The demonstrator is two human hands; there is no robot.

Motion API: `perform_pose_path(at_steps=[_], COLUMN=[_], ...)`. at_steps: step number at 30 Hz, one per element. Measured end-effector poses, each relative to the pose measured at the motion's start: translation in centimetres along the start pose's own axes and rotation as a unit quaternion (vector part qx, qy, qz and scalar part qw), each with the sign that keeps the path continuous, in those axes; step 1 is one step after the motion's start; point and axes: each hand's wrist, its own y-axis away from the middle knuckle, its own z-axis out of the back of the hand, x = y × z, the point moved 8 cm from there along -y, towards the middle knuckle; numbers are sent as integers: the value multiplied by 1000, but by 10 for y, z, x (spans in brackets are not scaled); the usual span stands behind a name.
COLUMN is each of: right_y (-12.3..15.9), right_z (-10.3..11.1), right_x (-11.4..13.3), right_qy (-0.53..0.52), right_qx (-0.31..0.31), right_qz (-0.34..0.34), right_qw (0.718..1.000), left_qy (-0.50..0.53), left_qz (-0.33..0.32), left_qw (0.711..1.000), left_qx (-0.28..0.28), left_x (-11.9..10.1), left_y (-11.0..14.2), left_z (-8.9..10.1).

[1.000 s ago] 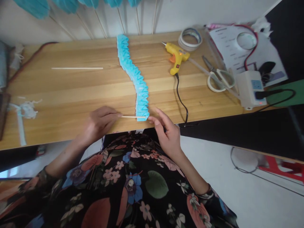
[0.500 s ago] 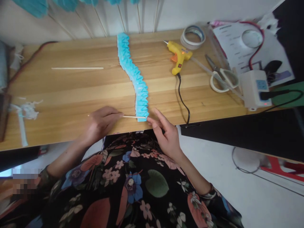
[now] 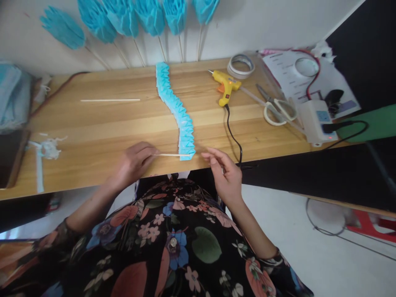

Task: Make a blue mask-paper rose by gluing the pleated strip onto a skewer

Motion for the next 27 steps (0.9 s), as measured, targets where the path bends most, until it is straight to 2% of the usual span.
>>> perform_pose_path(at_steps=[4, 7, 11, 22, 27], right_y=[1, 1, -2, -10, -7], right_z=[-6, -13, -24, -31, -35], right_x=[12, 24, 33, 31, 36], right_qy=[85, 142, 179, 155, 169], right_qx=[16, 31, 56, 67, 85], right_qz=[91, 175, 243, 270, 300], right_qw=[992, 974, 952, 948, 935], left_qy=[-19, -22, -18, 22, 26], left_qz=[-17, -28, -27, -7, 3], left_qw=[1000, 999, 999, 999, 999], left_qx=[-3, -11, -16, -39, -35], left_x=[-2, -4, -2, 2, 3], left_y=[-1, -2, -2, -3, -3], left_z=[0, 1, 2, 4, 4])
